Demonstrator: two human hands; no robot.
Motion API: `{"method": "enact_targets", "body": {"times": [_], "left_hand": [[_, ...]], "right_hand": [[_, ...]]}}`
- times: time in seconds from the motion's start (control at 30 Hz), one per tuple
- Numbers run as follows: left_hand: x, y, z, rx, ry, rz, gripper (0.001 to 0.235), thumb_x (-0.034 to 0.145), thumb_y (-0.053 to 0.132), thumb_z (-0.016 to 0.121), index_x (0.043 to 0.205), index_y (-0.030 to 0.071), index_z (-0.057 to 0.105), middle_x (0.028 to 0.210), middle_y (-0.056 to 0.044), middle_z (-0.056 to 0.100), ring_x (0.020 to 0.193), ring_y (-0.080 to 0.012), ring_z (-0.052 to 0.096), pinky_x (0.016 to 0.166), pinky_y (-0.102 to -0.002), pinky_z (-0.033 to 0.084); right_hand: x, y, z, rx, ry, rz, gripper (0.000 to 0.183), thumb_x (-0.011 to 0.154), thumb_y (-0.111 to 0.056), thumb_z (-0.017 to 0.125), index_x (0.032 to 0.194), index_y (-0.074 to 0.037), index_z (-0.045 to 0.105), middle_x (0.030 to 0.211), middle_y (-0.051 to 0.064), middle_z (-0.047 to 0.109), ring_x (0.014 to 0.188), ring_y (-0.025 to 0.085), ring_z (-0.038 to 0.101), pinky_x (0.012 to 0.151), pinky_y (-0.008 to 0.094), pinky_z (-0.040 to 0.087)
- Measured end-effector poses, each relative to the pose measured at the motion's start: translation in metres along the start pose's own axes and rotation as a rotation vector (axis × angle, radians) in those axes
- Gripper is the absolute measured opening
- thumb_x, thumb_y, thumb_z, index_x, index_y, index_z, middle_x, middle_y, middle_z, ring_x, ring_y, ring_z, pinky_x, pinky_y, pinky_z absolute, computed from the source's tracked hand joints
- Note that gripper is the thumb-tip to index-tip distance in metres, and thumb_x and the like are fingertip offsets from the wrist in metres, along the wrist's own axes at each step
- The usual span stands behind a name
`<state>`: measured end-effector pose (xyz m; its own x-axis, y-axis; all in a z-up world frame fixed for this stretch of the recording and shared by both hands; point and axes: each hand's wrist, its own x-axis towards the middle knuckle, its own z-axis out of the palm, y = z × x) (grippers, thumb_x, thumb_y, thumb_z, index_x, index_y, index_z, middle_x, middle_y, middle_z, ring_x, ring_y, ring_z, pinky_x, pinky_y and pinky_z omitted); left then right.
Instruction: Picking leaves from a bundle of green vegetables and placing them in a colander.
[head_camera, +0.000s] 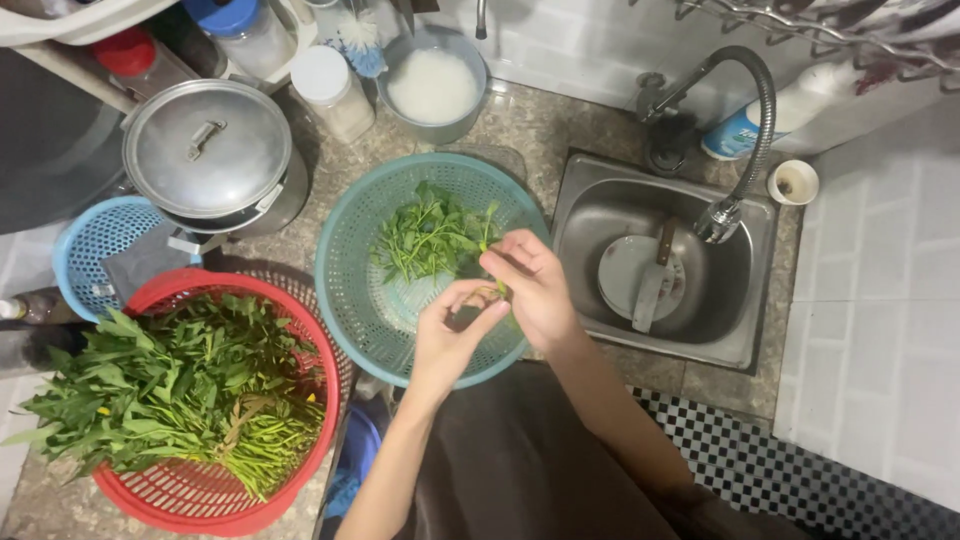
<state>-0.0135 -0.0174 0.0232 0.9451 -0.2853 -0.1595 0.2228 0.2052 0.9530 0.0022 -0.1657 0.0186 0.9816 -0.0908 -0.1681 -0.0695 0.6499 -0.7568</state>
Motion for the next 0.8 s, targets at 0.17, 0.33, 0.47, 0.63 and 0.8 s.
{"method": "enact_targets", "body": {"times": [0.17,0.33,0.47,0.63,0.8], "left_hand": [[0.010,0.007,-0.008,0.074,-0.102,-0.011,0.026,0.085,0.000,0.081,0.109,0.002,0.072,0.094,0.000,0.070,0.088,-0.0058,0.064,0.077,-0.022,0.053],[0.017,-0.003,-0.010,-0.044,-0.120,-0.042,0.020,0.090,-0.002,0.077,0.110,0.000,0.073,0.096,-0.003,0.075,0.090,-0.0079,0.068,0.084,-0.023,0.055],[0.026,0.005,-0.007,-0.227,0.045,-0.017,0.030,0.088,-0.006,0.075,0.115,0.001,0.065,0.100,-0.008,0.077,0.094,-0.0128,0.072,0.087,-0.027,0.058],[0.029,-0.001,-0.007,-0.305,0.155,0.019,0.037,0.088,-0.008,0.074,0.117,0.003,0.054,0.098,-0.014,0.079,0.091,-0.0180,0.076,0.083,-0.029,0.060],[0.026,-0.010,-0.010,-0.192,0.142,0.114,0.040,0.088,-0.007,0.077,0.117,0.003,0.052,0.099,-0.013,0.077,0.091,-0.0170,0.076,0.082,-0.029,0.061]], "right_hand": [[0.003,-0.006,0.002,0.192,-0.014,0.130,0.008,0.103,-0.007,0.063,0.105,-0.012,0.057,0.099,0.002,0.064,0.086,0.011,0.060,0.068,0.027,0.049],[0.011,-0.019,0.011,0.212,-0.011,0.015,0.006,0.108,-0.008,0.061,0.112,-0.012,0.058,0.104,0.004,0.063,0.094,0.013,0.061,0.078,0.027,0.049],[0.006,-0.022,0.013,-0.005,-0.006,0.020,0.014,0.107,-0.017,0.055,0.114,-0.006,0.061,0.111,0.003,0.066,0.102,0.012,0.062,0.089,0.030,0.049],[-0.006,-0.006,-0.004,-0.307,-0.114,0.093,0.025,0.108,-0.017,0.055,0.124,-0.001,0.065,0.111,0.003,0.068,0.102,0.011,0.061,0.093,0.028,0.048],[-0.007,-0.004,-0.001,-0.399,-0.181,0.008,0.024,0.107,-0.013,0.057,0.121,0.003,0.068,0.114,0.008,0.073,0.108,0.012,0.065,0.099,0.028,0.050]]}}
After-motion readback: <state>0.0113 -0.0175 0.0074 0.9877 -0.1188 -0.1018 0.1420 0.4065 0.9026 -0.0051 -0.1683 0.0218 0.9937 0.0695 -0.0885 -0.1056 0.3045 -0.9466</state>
